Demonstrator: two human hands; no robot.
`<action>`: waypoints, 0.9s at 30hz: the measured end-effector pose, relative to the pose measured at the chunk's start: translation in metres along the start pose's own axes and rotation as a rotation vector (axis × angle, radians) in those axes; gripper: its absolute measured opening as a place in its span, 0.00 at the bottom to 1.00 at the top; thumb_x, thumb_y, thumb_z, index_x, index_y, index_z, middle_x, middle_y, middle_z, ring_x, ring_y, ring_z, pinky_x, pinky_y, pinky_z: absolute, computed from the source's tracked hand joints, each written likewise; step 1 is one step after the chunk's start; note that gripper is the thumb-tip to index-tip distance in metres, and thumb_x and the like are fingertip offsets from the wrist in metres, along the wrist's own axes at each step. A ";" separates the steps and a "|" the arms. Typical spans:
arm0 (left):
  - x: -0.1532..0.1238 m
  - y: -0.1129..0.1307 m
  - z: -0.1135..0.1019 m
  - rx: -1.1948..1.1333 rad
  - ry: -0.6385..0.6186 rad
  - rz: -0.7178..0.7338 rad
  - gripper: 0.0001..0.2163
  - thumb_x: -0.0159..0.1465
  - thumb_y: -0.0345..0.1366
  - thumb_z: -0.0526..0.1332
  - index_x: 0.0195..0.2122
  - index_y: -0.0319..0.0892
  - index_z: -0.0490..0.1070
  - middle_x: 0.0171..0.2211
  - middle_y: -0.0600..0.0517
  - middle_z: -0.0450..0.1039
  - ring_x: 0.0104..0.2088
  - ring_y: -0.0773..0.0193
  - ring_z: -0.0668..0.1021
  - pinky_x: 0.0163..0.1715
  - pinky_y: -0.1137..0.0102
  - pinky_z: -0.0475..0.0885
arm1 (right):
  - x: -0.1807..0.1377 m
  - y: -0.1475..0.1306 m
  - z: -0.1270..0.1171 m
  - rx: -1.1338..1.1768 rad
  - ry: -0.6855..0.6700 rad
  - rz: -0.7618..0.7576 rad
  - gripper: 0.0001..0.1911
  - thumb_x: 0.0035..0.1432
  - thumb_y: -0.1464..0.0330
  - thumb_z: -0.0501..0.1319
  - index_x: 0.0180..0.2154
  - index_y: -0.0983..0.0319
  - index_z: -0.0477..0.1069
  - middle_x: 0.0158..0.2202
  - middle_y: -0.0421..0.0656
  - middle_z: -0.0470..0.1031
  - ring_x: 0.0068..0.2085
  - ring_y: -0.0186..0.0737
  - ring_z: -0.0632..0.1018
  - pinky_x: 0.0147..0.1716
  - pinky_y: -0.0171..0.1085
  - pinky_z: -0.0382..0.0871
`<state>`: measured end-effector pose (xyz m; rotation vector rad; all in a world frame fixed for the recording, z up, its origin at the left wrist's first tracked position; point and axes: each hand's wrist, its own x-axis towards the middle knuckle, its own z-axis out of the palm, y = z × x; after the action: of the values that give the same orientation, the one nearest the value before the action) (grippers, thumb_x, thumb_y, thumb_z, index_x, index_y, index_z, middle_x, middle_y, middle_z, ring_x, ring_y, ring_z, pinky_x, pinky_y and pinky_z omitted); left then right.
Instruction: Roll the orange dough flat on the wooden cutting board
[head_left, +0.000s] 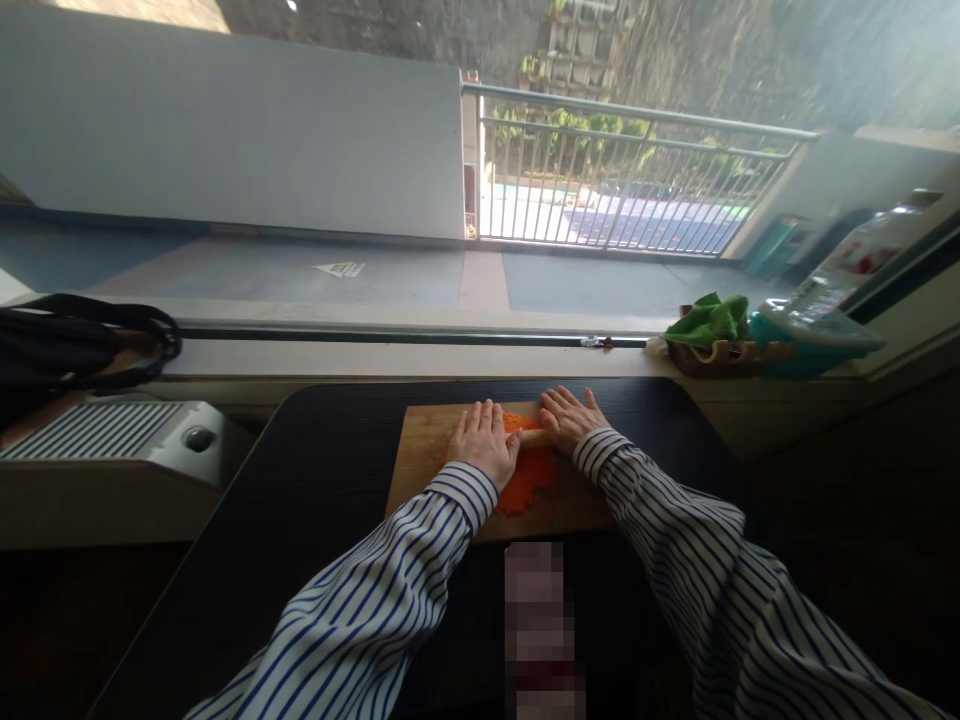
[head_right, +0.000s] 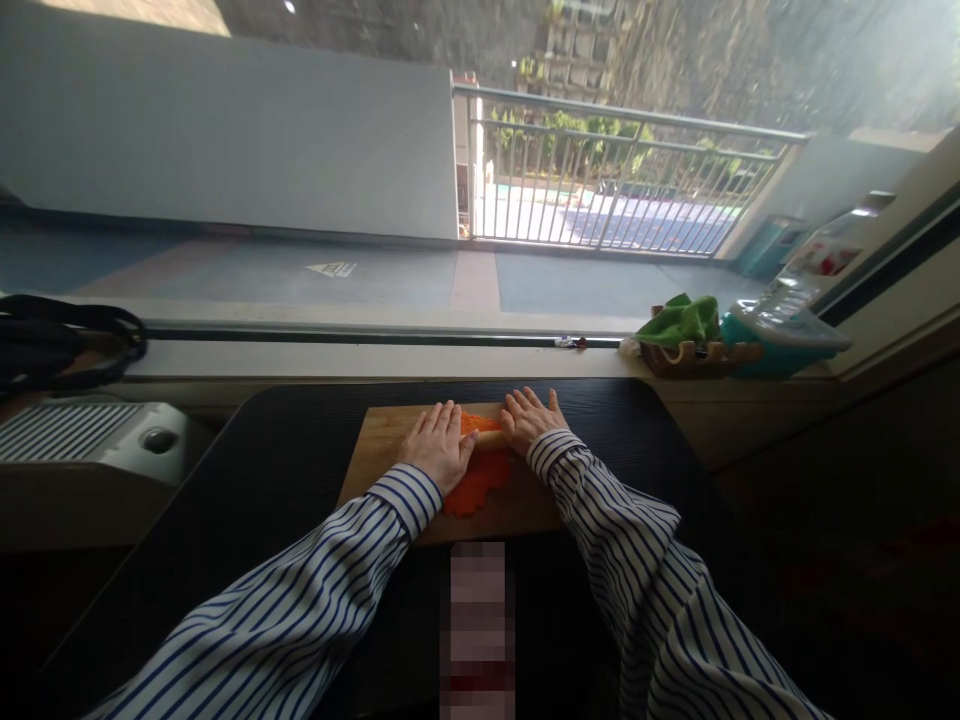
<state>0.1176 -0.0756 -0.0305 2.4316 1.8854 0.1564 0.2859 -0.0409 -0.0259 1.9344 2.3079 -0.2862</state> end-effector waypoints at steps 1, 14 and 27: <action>-0.002 0.000 0.000 -0.001 0.001 0.018 0.28 0.65 0.45 0.38 0.59 0.30 0.52 0.60 0.41 0.52 0.61 0.54 0.54 0.59 0.59 0.48 | -0.005 -0.001 0.002 -0.001 0.002 0.010 0.29 0.62 0.60 0.34 0.61 0.63 0.47 0.64 0.41 0.45 0.63 0.40 0.44 0.58 0.57 0.31; -0.024 -0.006 -0.003 0.002 -0.023 0.155 0.29 0.65 0.47 0.37 0.60 0.30 0.50 0.62 0.43 0.48 0.62 0.57 0.51 0.60 0.58 0.44 | -0.069 -0.027 0.021 0.009 0.138 0.171 0.31 0.62 0.60 0.32 0.61 0.68 0.44 0.64 0.44 0.43 0.63 0.41 0.43 0.59 0.52 0.33; -0.021 -0.008 0.001 -0.016 0.035 0.184 0.30 0.64 0.48 0.39 0.60 0.30 0.50 0.62 0.42 0.48 0.61 0.57 0.52 0.60 0.59 0.46 | -0.080 -0.034 0.026 0.005 0.186 0.205 0.31 0.62 0.59 0.35 0.61 0.69 0.46 0.63 0.45 0.45 0.63 0.44 0.44 0.58 0.55 0.31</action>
<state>0.1052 -0.0941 -0.0329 2.6049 1.6641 0.2229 0.2658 -0.1294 -0.0318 2.2659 2.1884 -0.0950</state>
